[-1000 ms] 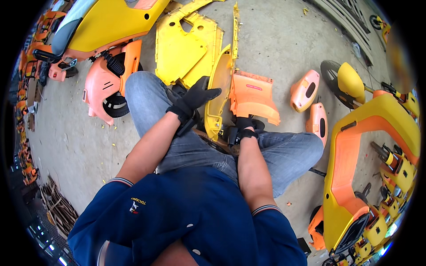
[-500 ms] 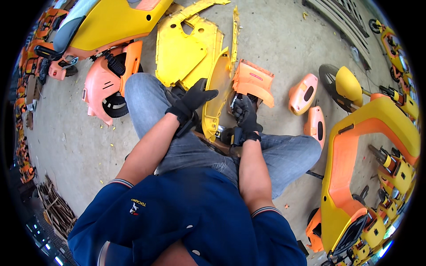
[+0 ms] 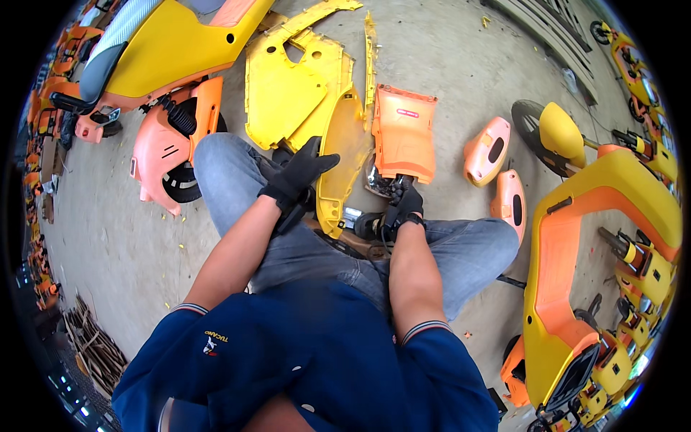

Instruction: The person sits on the floor and uses a screwdriver to remove screws from a yellow scooter body panel. They then pick up an orange panel and align it with the yellow one, appearing to prepare for assembly.

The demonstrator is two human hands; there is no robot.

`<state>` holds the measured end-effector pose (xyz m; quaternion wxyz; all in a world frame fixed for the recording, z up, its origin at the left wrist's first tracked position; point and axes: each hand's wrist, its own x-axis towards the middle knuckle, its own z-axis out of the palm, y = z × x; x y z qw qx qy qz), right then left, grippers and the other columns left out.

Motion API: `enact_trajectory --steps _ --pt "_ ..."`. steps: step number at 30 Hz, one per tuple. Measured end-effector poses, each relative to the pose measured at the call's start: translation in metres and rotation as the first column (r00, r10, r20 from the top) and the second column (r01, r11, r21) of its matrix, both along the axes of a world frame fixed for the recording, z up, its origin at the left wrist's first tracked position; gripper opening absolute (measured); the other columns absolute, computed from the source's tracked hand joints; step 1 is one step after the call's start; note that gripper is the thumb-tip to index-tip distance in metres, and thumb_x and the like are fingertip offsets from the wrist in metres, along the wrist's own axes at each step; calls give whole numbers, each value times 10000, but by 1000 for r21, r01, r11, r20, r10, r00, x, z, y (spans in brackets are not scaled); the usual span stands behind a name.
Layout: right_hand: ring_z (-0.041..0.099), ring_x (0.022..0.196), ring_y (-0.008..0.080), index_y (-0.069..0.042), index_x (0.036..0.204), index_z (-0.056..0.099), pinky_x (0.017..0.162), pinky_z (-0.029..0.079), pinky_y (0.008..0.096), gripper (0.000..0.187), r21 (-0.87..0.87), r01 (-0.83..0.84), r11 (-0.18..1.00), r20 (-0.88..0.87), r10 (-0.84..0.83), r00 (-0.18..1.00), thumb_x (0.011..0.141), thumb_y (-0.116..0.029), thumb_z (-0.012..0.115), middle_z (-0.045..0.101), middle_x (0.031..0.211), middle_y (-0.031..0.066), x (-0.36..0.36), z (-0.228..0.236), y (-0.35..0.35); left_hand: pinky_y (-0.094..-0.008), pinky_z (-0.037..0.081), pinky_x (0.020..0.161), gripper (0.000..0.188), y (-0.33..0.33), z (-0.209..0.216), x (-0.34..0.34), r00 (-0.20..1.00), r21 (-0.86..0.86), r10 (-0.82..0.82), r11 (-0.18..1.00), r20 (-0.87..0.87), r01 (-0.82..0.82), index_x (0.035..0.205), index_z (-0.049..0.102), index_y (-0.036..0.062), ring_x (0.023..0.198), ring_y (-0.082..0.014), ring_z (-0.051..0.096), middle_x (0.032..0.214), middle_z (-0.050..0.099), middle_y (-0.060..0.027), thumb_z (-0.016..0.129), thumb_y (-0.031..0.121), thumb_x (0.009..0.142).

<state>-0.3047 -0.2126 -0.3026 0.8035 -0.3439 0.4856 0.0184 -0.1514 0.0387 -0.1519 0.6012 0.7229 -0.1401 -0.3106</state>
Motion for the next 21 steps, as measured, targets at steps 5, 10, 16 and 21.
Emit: enact_trajectory --steps 5,10,16,21 --pt "404 509 90 -70 863 552 442 326 226 255 -23 59 998 -3 -59 998 1014 -260 474 448 646 -29 4 -24 -23 -296 478 843 475 -3 10 -2 999 -11 -6 1000 -41 5 1233 497 -38 957 -136 562 1104 604 -89 685 203 870" --pt "400 511 90 -85 851 542 472 344 228 203 -11 65 998 -60 -66 996 1014 -177 464 452 636 -24 8 -48 -29 -295 478 845 454 -1 15 -4 997 -29 10 1000 -72 -12 1237 492 -32 954 -134 560 1083 602 -82 674 170 874" --pt "372 493 93 -133 718 420 421 326 225 258 154 243 958 101 -260 960 949 -113 534 400 619 -10 17 -60 -21 -284 478 834 457 4 13 -2 996 -63 29 997 -88 -35 1248 488 -35 943 -123 554 1078 603 -70 675 165 882" --pt "372 500 80 -139 837 467 441 343 198 160 223 259 940 103 -287 952 978 -190 523 447 661 -16 25 -49 -24 -304 481 816 470 11 -3 0 993 -64 64 995 -97 -70 1233 504 -29 933 -154 570 1064 619 -98 694 169 852"
